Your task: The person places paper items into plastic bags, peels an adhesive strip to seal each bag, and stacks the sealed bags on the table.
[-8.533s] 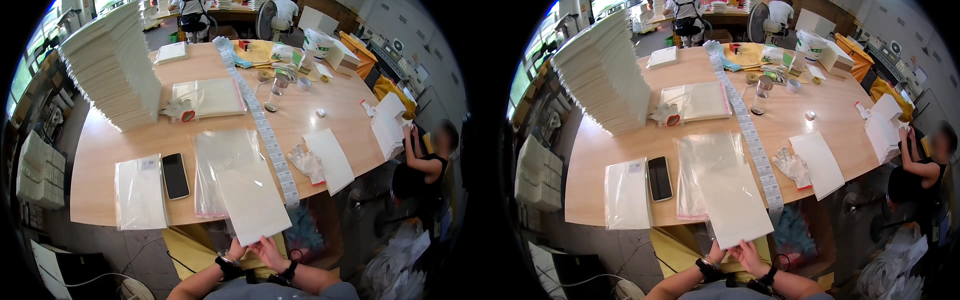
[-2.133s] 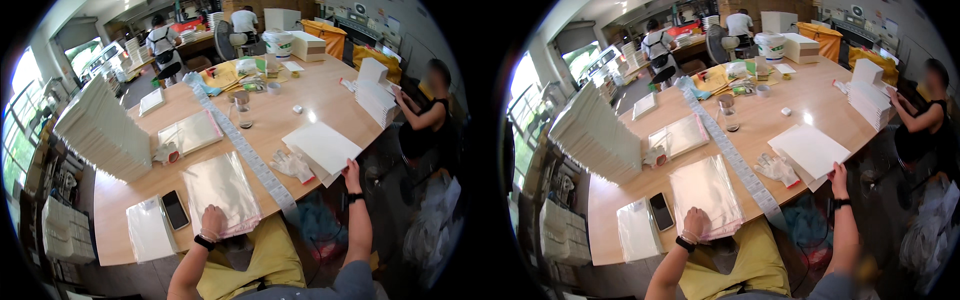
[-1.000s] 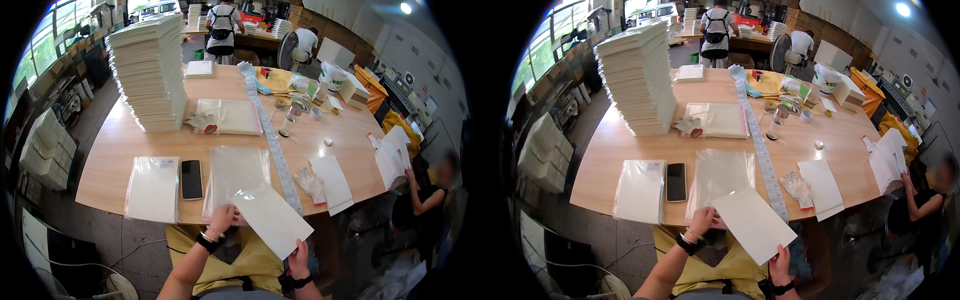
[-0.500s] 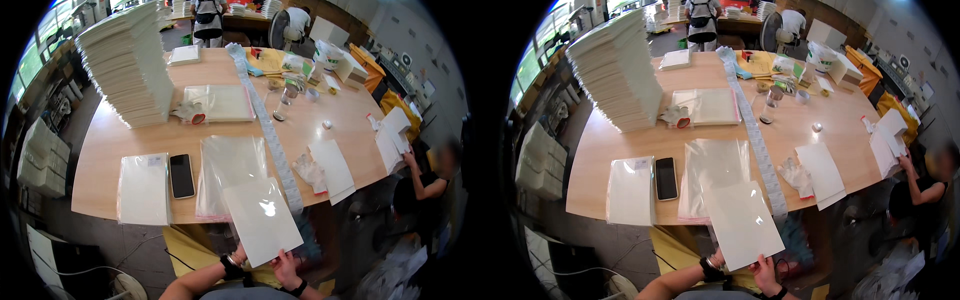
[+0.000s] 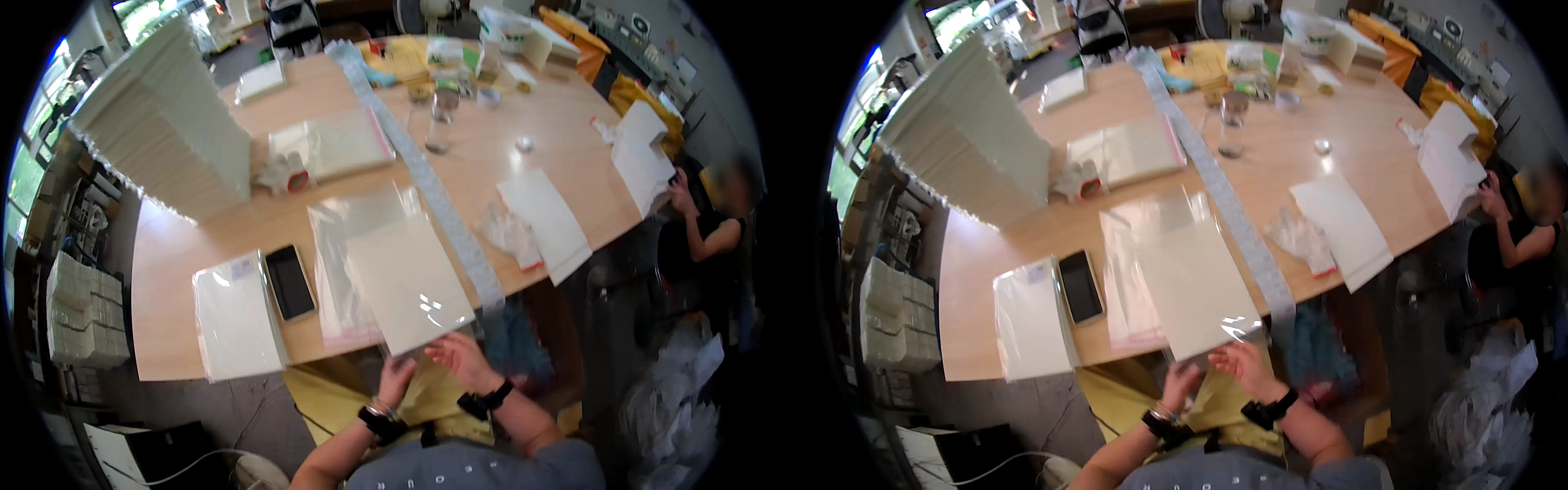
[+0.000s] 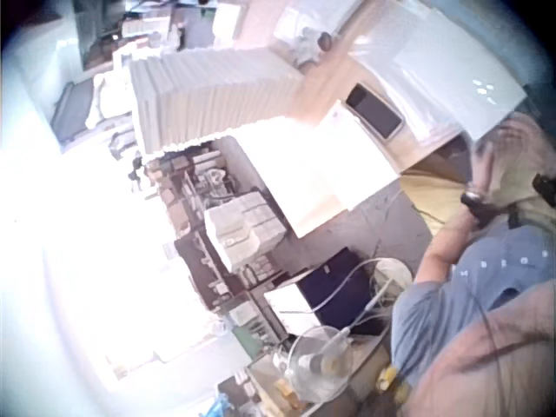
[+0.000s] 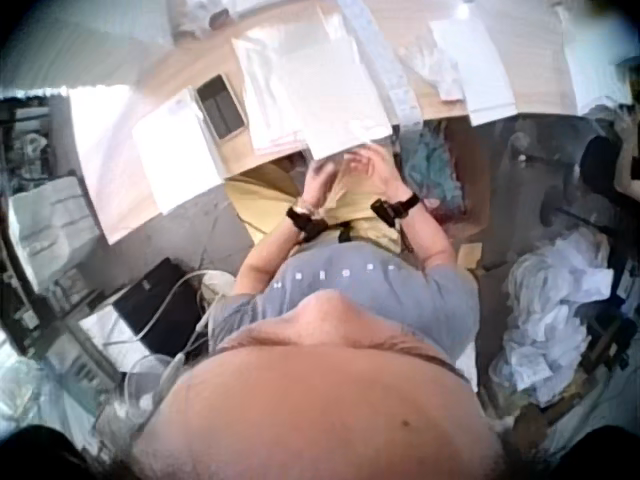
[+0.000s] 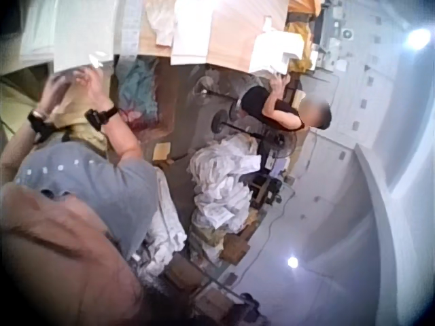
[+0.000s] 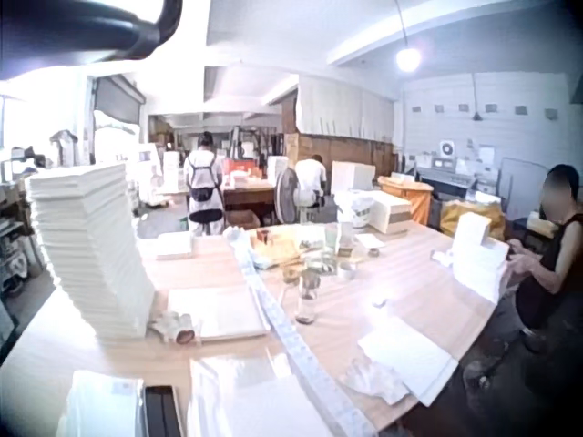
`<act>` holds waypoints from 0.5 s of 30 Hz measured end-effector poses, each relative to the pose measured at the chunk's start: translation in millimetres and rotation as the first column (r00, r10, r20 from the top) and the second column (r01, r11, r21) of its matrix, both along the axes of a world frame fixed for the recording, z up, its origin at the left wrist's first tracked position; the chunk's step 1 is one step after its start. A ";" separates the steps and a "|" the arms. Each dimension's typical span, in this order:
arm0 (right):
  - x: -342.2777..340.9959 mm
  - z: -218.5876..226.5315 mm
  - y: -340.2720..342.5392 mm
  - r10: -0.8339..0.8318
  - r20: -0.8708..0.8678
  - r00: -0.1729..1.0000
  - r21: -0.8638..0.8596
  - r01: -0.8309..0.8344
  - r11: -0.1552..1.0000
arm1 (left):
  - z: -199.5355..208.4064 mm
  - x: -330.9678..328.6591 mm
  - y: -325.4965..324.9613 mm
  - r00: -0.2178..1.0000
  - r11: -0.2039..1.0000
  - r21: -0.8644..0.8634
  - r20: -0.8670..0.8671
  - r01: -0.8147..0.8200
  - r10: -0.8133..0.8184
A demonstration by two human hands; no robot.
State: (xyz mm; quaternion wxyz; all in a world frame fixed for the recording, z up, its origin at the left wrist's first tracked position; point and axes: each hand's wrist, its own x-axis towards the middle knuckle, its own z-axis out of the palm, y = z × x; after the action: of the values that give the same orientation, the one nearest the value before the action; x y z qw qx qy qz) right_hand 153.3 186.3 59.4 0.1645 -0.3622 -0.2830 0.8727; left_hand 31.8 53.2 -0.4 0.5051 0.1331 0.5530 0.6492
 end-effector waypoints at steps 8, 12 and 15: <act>-31.1 6.7 -39.4 0.046 0.402 0.915 0.915 -0.400 -0.044 | 11.0 -24.1 -36.8 0.983 0.991 -0.085 0.163 0.105 -0.090; -54.6 -4.6 -58.4 0.045 0.538 0.842 0.818 -0.508 -0.269 | 7.8 -16.9 -39.2 0.943 0.999 -0.035 0.331 -0.024 0.034; -58.8 -8.9 -56.3 0.013 0.593 0.805 0.770 -0.563 -0.300 | 10.1 -14.3 -24.5 0.944 0.987 -0.113 0.299 -0.111 0.140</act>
State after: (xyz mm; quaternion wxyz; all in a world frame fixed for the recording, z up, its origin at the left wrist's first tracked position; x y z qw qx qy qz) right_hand 94.5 130.0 50.5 0.0958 -0.1630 -0.9490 0.2525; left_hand 17.4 28.8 9.8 0.5478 -0.0284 0.5056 0.6660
